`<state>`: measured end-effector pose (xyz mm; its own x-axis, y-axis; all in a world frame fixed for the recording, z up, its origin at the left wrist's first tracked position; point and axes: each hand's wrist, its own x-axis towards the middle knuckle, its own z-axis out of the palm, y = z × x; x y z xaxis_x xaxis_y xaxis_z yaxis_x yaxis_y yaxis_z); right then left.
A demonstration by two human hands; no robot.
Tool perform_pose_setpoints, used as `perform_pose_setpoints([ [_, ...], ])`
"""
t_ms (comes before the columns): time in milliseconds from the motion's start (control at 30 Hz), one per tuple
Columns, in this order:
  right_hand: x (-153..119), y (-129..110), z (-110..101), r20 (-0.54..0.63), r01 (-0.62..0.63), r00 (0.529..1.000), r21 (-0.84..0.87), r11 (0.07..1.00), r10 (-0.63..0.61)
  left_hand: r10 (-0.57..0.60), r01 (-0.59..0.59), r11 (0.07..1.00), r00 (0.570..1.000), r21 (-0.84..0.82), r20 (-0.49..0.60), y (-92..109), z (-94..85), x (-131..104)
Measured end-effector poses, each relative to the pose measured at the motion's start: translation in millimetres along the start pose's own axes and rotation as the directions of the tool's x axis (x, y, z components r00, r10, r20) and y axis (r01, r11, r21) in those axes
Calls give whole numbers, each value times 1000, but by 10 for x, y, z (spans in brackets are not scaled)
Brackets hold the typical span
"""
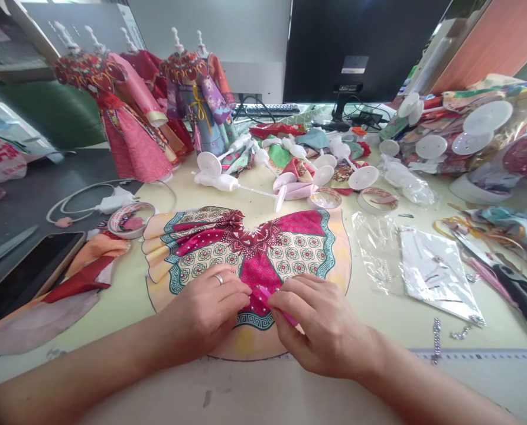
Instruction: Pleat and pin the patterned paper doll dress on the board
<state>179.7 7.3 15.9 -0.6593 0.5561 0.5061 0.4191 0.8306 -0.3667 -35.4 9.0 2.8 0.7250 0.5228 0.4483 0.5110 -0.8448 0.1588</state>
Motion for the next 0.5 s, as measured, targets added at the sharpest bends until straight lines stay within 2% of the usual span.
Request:
perform_pose_setpoints([
  [500, 1, -17, -13, 12, 4, 1000, -10, 1000, -4, 1, -1, 1000, 1000, 2, 6, -1, 26, -18],
])
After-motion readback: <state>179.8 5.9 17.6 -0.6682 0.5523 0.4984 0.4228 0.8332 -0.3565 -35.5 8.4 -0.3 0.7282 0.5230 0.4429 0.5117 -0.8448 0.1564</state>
